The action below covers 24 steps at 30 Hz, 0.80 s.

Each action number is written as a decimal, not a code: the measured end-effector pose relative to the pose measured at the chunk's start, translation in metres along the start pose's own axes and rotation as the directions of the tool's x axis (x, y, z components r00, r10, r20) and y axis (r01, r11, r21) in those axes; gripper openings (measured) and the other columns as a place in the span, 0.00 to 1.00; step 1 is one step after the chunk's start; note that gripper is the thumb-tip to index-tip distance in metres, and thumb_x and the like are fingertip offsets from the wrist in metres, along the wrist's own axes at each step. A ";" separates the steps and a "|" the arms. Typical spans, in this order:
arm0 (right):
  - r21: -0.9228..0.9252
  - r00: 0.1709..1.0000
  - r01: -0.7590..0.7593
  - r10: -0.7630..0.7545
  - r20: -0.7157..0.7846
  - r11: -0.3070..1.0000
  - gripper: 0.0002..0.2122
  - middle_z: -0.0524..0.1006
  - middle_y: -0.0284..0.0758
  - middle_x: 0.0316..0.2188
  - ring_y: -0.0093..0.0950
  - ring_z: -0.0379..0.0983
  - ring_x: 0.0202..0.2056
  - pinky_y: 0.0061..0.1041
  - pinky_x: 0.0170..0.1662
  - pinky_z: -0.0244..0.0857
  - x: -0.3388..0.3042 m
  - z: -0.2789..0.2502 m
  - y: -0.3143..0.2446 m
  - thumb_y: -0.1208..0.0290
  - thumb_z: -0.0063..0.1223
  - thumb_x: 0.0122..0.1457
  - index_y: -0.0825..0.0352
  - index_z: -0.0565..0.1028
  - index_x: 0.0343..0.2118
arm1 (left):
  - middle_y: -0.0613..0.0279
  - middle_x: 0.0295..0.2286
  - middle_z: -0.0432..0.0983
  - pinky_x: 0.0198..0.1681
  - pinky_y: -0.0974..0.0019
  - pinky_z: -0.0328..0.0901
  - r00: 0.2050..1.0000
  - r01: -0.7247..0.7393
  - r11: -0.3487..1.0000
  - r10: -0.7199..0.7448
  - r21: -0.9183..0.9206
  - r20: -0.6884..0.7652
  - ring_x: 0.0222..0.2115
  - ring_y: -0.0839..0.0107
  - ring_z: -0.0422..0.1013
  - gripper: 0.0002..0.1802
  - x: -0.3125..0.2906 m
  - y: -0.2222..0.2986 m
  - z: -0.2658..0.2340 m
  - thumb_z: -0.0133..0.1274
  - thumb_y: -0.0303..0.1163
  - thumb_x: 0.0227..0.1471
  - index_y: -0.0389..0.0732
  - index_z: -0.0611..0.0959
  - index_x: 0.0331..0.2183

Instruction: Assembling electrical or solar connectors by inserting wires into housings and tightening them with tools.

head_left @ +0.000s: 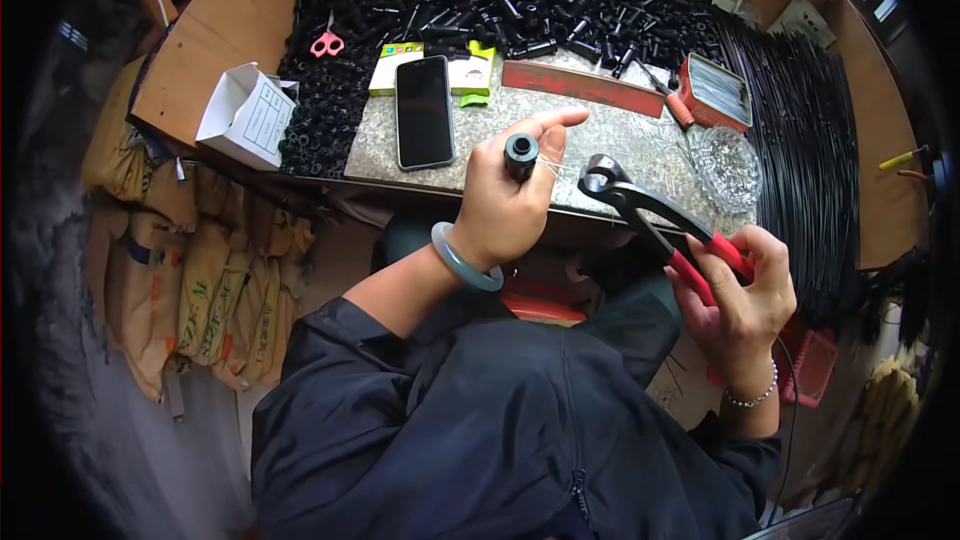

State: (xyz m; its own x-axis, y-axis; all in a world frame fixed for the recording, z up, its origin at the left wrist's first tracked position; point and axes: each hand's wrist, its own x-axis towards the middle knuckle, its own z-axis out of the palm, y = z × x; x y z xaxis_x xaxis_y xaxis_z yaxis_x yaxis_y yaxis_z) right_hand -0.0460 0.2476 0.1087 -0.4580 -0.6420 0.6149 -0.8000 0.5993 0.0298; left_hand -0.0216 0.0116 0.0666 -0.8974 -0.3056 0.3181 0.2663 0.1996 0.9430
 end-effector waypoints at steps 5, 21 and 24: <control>-0.097 0.998 0.055 -0.054 0.010 0.994 0.17 0.68 0.33 0.31 0.27 0.67 0.27 0.24 0.25 0.62 0.005 -0.002 -0.004 0.66 0.68 0.37 0.60 0.79 0.33 | 0.80 0.10 0.58 0.12 0.80 0.45 0.999 0.022 0.998 -0.024 -0.060 -0.030 0.10 0.91 0.52 0.19 0.002 -0.002 0.000 0.42 0.38 0.60 0.33 0.77 0.43; 0.434 0.407 -0.888 -0.179 0.896 0.152 0.11 0.75 0.40 0.22 0.27 0.72 0.19 0.23 0.21 0.66 -0.001 -0.011 0.003 0.73 0.59 0.50 0.70 0.66 0.23 | 0.81 0.13 0.58 0.16 0.80 0.44 0.994 -0.017 0.999 0.022 -0.049 0.107 0.15 0.92 0.52 0.18 -0.011 0.007 0.001 0.42 0.36 0.60 0.31 0.77 0.43; 0.260 0.361 -0.931 -0.539 0.761 -0.256 0.22 0.67 0.29 0.14 0.21 0.69 0.14 0.18 0.17 0.63 -0.017 0.011 -0.005 0.83 0.63 0.43 0.68 0.62 0.39 | 0.79 0.12 0.58 0.17 0.79 0.46 0.993 -0.028 0.989 0.044 -0.142 0.110 0.14 0.90 0.53 0.19 -0.014 0.014 0.006 0.41 0.35 0.60 0.29 0.77 0.43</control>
State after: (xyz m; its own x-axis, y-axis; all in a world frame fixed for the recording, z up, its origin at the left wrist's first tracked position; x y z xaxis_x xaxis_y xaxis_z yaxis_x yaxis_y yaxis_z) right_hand -0.0381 0.2504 0.0892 -0.0293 -0.9186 -0.3942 0.5303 0.3200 -0.7851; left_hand -0.0071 0.0247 0.0750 -0.9180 -0.1920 0.3469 0.3389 0.0743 0.9379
